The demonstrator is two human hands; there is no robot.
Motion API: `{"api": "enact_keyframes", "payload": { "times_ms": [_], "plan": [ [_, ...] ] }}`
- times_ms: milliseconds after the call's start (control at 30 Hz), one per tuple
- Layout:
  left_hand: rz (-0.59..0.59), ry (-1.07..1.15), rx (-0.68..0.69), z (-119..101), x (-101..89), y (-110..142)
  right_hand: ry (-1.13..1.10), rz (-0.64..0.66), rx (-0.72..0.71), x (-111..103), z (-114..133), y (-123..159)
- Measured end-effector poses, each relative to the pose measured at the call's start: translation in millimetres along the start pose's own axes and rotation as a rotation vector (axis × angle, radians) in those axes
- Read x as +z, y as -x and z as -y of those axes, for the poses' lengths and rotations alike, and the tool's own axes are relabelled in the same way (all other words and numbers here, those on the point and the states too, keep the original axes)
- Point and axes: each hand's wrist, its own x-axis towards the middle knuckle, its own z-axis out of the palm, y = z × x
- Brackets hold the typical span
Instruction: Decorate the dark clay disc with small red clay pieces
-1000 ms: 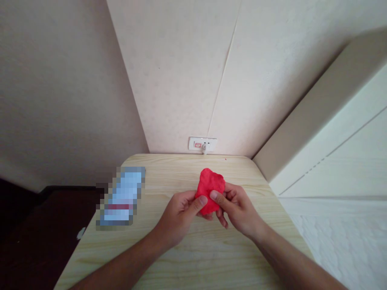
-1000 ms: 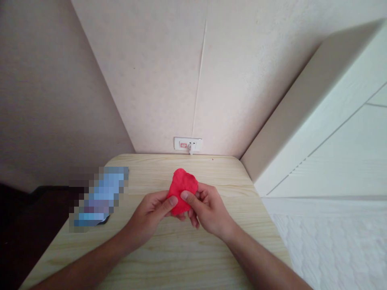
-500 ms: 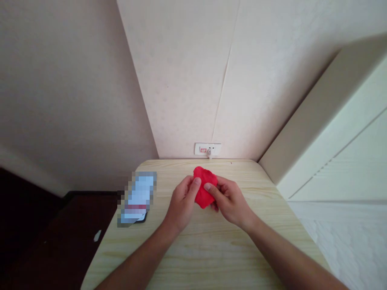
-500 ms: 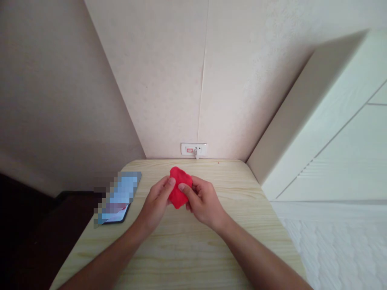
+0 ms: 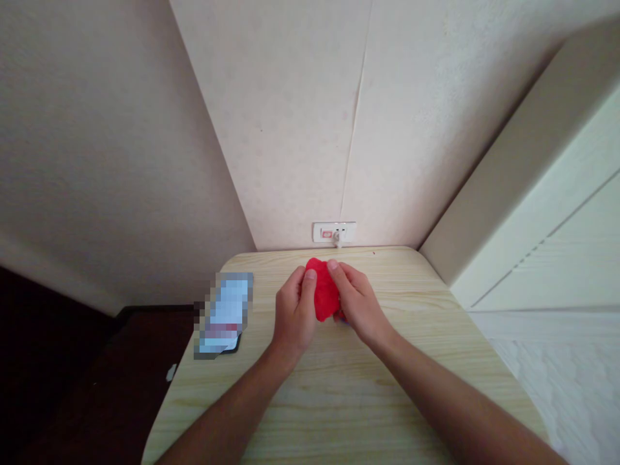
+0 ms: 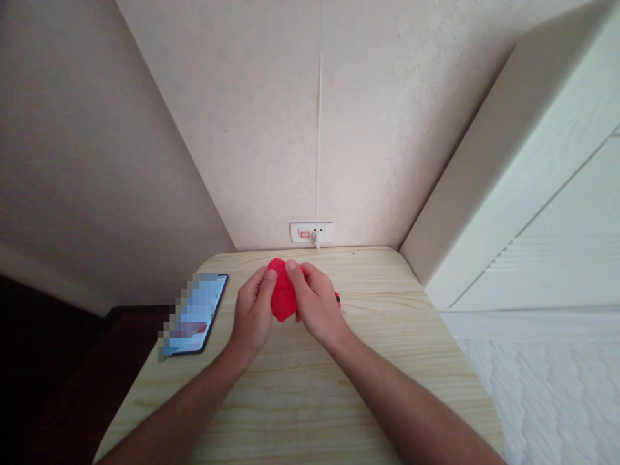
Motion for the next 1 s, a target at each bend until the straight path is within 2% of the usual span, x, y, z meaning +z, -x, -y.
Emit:
{"api": "enact_keyframes", "payload": {
  "times_ms": [100, 233, 433, 533, 733, 867, 1000],
  "plan": [
    [-0.037, 0.002, -0.010, 6.3, 0.4, -11.6, 0.150, -0.098, -0.096, 11.2, -0.6, -16.5],
    [-0.103, -0.050, 0.017, 13.8, -6.7, -25.4, 0.271, -0.085, -0.180, 20.7, -1.0, -32.4],
    [-0.222, -0.073, 0.039, 17.9, -13.9, -26.1, 0.329, -0.100, -0.201, 25.8, -4.1, -39.7],
    [-0.205, -0.025, 0.003, 23.3, -15.1, -25.7, 0.332, -0.079, -0.195, 26.5, -8.1, -41.2],
    [-0.169, 0.058, -0.058, 26.3, -19.4, -20.5, 0.358, 0.067, -0.184, 24.7, -10.3, -37.5],
    [-0.167, 0.149, -0.108, 18.9, -16.9, -13.8, 0.375, 0.049, -0.184, 21.4, -6.4, -28.5],
    [-0.116, 0.402, -0.259, 14.9, -11.6, -15.2, 0.371, -0.023, -0.190, 15.0, -3.9, -24.7]
  ]
}}
